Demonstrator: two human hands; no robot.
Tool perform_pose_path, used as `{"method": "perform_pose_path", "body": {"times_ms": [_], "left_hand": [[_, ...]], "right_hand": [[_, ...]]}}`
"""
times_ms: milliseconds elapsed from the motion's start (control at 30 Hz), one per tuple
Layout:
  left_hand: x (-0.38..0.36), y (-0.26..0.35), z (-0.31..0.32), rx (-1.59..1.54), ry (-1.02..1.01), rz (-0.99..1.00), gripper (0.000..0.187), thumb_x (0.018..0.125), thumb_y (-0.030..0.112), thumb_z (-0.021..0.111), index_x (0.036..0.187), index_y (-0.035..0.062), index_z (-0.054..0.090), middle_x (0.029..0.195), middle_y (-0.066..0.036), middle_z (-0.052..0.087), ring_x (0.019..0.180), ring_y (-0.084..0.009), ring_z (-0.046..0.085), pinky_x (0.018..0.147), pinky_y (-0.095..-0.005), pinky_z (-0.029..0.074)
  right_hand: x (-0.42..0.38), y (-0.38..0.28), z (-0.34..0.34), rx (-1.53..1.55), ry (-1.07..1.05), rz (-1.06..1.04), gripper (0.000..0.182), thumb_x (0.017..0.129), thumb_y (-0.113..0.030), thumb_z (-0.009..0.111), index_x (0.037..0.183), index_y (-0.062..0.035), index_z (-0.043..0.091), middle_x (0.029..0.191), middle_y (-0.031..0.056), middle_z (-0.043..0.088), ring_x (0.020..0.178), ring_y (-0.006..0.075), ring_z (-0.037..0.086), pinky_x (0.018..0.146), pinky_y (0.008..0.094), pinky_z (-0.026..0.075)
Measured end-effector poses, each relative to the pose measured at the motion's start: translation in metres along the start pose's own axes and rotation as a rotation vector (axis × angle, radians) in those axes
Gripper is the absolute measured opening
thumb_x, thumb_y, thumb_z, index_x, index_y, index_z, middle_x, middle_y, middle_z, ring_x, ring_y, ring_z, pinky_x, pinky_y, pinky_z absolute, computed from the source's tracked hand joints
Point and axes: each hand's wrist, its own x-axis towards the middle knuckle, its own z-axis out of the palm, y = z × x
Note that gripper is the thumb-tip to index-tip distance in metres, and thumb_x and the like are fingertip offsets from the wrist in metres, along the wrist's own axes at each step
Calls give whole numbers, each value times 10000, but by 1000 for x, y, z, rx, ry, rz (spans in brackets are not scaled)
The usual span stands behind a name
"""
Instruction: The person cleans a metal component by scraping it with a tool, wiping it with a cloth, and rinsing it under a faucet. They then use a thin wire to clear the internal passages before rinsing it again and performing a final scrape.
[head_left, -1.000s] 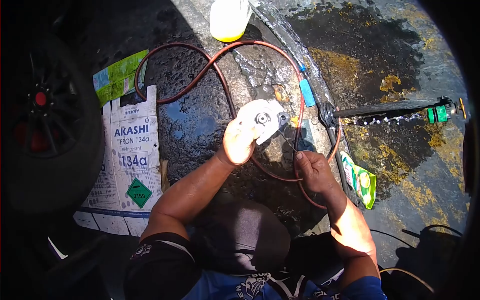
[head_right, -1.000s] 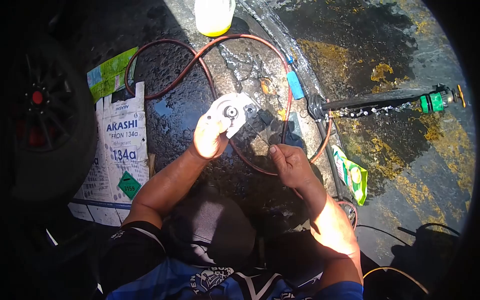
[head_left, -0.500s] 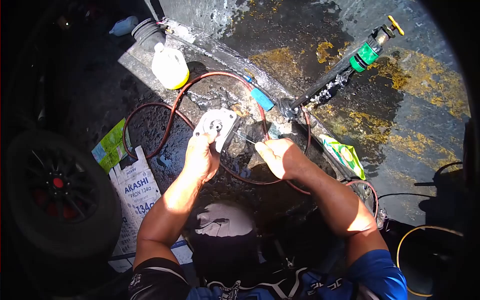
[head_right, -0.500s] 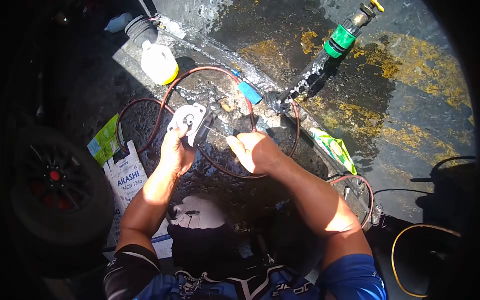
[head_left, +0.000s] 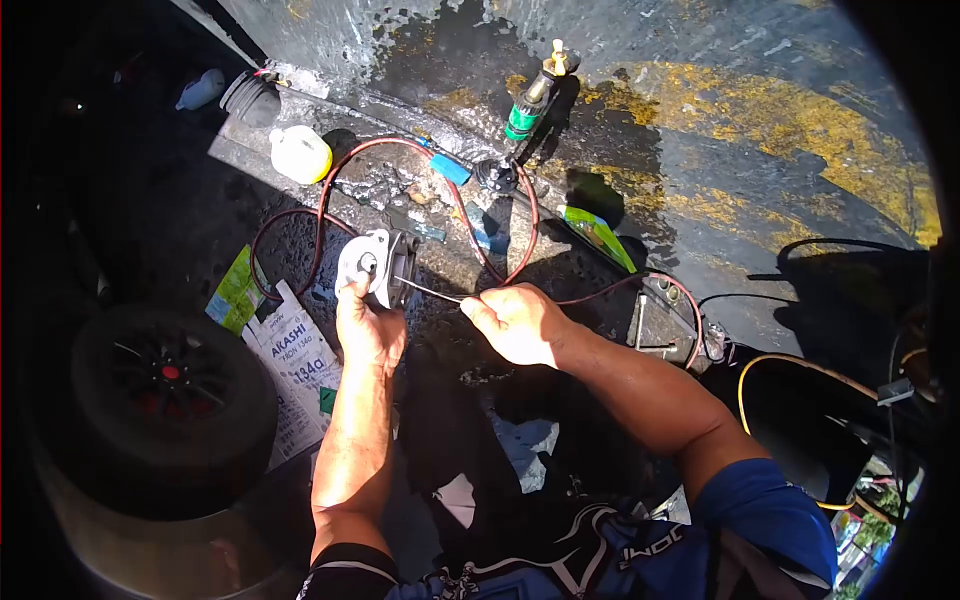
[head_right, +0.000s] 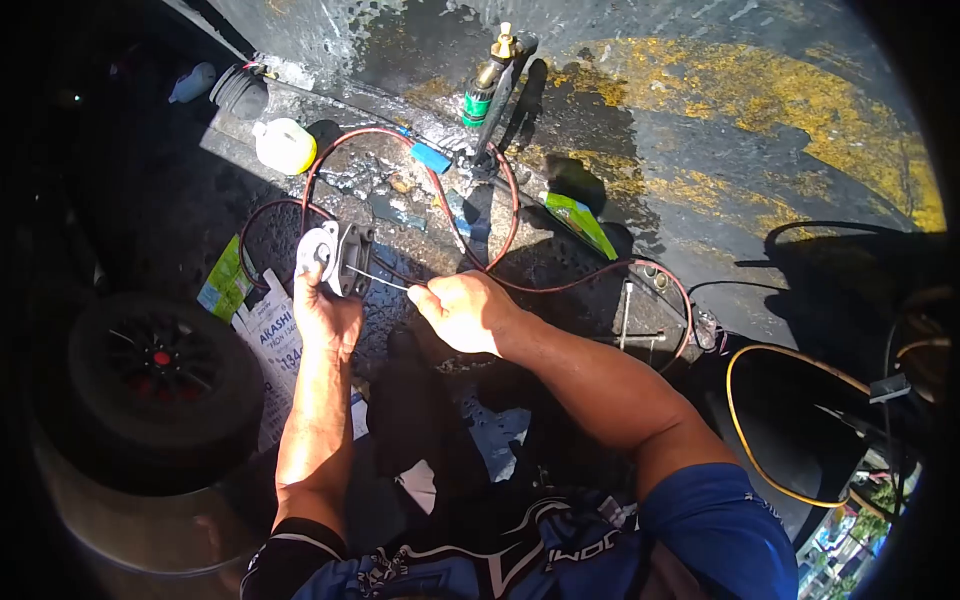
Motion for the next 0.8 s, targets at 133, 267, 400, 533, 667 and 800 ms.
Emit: {"method": "perform_pose_path", "body": {"times_ms": [133,267,400,533,667,800], "left_hand": [[-58,3,75,-8,-90,-100,520,876,300,631,1340,77,560,1277,-93,641,1152,-263,610,937,-475,489],[-77,18,137,59,-246,-132,522,865,270,632,1344,80,551,1258,-101,649,1146,-270,618,928,-439,503],[-100,21,204,157,-429,-300,478,873,265,622,1315,95,559,1239,-94,659,1096,-263,632,863,-444,517],[-129,7,248,284,-640,-407,531,864,335,637,1346,133,545,1264,-83,643,1129,-282,623,877,-482,507],[-153,-5,283,394,-806,-591,568,828,352,659,1356,180,542,1294,-57,640,1114,-276,632,844,-447,522],[-203,-31,302,462,-927,-709,530,843,315,630,1348,174,549,1297,-60,644,1146,-255,631,860,-417,545]], "right_hand": [[-56,-28,-46,86,156,49,466,1030,-369,489,751,-15,608,739,232,633,734,429,633,692,488,502],[-117,-31,-81,62,294,25,451,1022,-387,472,871,-15,677,828,242,671,822,439,656,752,480,521],[-185,-57,-123,165,342,150,449,1010,-402,471,940,-16,689,854,249,685,851,441,671,761,487,526],[-228,-51,-116,109,530,280,445,961,-312,450,871,44,702,915,284,691,900,454,675,816,534,517],[-297,-63,-103,256,693,297,484,965,-339,428,870,48,701,913,286,689,868,459,665,827,538,508],[-353,-79,-77,325,911,359,534,994,-384,410,864,39,707,919,279,690,880,459,660,829,531,507]]}}
